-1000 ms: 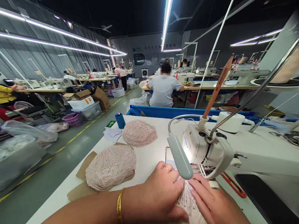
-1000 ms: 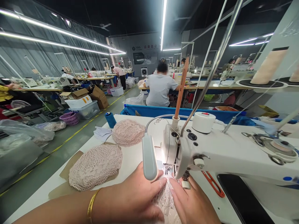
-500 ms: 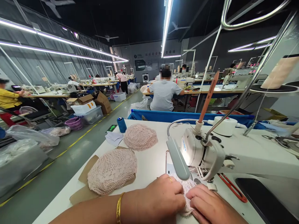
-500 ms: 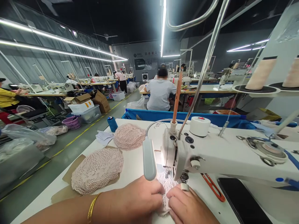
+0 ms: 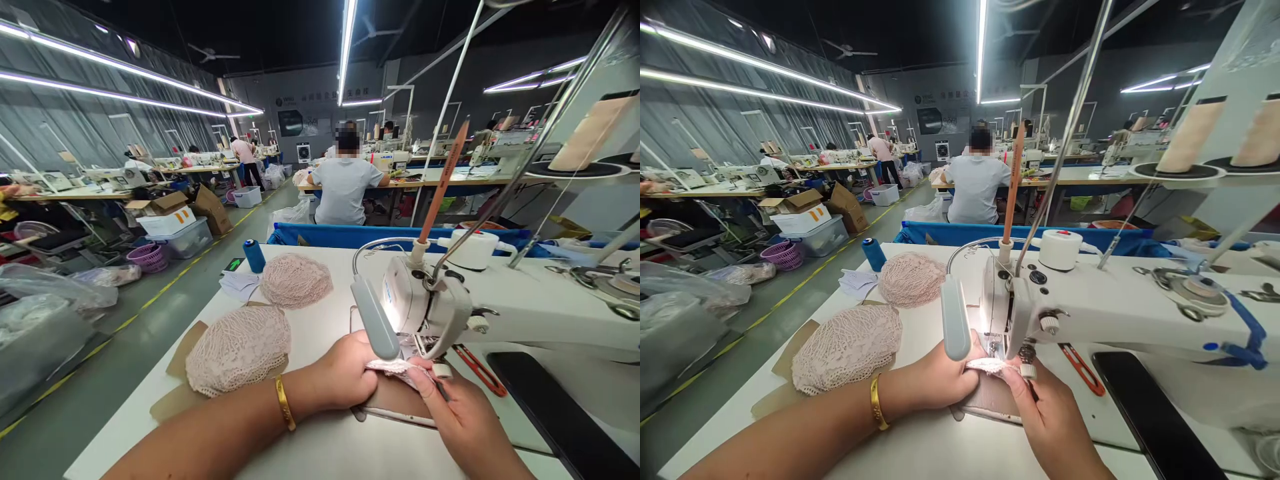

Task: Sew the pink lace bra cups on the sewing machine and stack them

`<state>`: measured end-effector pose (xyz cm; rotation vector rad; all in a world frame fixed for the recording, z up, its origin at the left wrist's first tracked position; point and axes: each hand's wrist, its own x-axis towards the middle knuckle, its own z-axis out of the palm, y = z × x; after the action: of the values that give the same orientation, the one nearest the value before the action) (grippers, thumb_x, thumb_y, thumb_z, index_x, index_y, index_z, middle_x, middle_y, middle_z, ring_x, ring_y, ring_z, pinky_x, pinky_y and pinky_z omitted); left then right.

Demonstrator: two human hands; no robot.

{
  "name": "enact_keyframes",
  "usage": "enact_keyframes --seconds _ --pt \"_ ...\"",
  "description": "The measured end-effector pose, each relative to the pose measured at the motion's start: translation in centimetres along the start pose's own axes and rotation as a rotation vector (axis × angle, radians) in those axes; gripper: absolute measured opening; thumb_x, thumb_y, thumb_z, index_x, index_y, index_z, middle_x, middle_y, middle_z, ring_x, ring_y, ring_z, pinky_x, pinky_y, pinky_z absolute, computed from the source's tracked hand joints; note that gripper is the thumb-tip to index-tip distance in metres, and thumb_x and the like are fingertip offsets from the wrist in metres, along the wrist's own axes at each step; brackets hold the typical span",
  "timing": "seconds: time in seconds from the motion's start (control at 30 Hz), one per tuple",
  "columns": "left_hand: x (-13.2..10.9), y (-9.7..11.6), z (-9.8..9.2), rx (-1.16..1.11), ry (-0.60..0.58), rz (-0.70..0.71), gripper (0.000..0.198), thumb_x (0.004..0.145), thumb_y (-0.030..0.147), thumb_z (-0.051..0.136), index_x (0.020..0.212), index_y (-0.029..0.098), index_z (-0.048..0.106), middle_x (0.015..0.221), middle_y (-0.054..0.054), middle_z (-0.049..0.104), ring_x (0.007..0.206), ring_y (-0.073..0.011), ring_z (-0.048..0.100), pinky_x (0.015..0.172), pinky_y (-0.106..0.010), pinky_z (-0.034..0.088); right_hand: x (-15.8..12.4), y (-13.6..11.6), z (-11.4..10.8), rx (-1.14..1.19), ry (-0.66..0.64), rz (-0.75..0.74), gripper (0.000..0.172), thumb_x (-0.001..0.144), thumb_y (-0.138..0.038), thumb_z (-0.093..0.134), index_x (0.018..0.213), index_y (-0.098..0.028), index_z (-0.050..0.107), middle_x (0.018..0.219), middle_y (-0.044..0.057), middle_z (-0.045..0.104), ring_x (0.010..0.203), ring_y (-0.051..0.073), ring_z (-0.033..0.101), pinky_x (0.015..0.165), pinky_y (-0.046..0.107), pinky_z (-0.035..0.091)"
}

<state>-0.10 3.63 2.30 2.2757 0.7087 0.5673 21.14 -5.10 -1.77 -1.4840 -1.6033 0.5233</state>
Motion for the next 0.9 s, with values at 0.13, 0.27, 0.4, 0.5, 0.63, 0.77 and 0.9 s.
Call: enact_keyframes --seconds 0.13,0.27,0.4,0.5,0.63,0.77,0.9 --pt "0.4 -0.3 0.2 -0.045 0.076 0.012 0.026 0.082 -0.001 0.057 0.094 0.019 0.069 0.105 -0.004 0.071 0.094 -0.0202 0.064 0.094 -0.031 0.056 -0.4 -1.0 0.6 0.108 0.097 0.106 0.048 0.106 -0.069 0.053 0.111 -0.027 0.077 0.107 0.005 0.085 0.106 0.029 0.079 0.080 0.031 0.061" --pt "0.8 -0.4 0.5 -0.083 0.096 0.005 0.021 0.085 0.000 0.059 0.088 0.019 0.070 0.106 -0.004 0.072 0.097 -0.0202 0.065 0.096 -0.031 0.056 -0.6 -1.2 1.1 0.178 0.140 0.108 0.045 0.107 -0.066 0.054 0.114 -0.027 0.075 0.108 0.004 0.085 0.102 0.027 0.080 0.072 0.029 0.059" --pt "0.7 -0.2 0.5 -0.128 0.067 -0.024 0.018 0.081 0.005 0.071 0.092 0.019 0.073 0.108 -0.002 0.073 0.097 -0.0204 0.066 0.096 -0.031 0.057 -0.5 -1.1 1.2 0.183 0.150 0.108 0.046 0.106 -0.068 0.056 0.112 -0.026 0.075 0.109 0.004 0.085 0.105 0.027 0.080 0.071 0.028 0.058" --pt "0.4 0.0 0.3 -0.239 0.055 -0.086 0.027 0.076 0.012 0.082 0.101 0.020 0.077 0.110 -0.002 0.074 0.100 -0.0217 0.066 0.099 -0.033 0.056 -0.4 -0.9 1.1 0.181 0.155 0.092 0.045 0.107 -0.067 0.056 0.117 -0.026 0.074 0.112 0.004 0.085 0.106 0.026 0.080 0.072 0.028 0.059" --pt "0.0 0.0 0.5 -0.454 0.050 -0.102 0.023 0.074 0.023 0.088 0.093 0.019 0.076 0.102 -0.003 0.074 0.103 -0.0237 0.066 0.103 -0.037 0.054 -0.2 -0.3 0.8 0.160 0.113 0.033 0.041 0.109 -0.062 0.055 0.108 -0.027 0.075 0.106 0.004 0.085 0.099 0.026 0.082 0.077 0.028 0.062" --pt "-0.1 -0.2 0.7 -0.454 0.067 -0.049 0.026 0.077 0.032 0.088 0.077 0.017 0.066 0.093 -0.004 0.072 0.100 -0.0245 0.067 0.098 -0.038 0.056 -0.2 0.5 0.5 0.117 0.037 -0.060 0.039 0.111 -0.057 0.053 0.106 -0.027 0.075 0.102 0.005 0.085 0.096 0.026 0.082 0.076 0.028 0.065" --pt "-0.7 -0.6 0.9 -0.216 0.062 0.066 0.031 0.089 0.036 0.079 0.070 0.017 0.063 0.088 -0.005 0.069 0.088 -0.0211 0.066 0.085 -0.034 0.057 -0.2 0.8 -0.2 0.034 -0.040 -0.218 0.028 0.116 -0.041 0.048 0.106 -0.028 0.071 0.095 0.000 0.081 0.082 0.019 0.078 0.077 0.026 0.061"
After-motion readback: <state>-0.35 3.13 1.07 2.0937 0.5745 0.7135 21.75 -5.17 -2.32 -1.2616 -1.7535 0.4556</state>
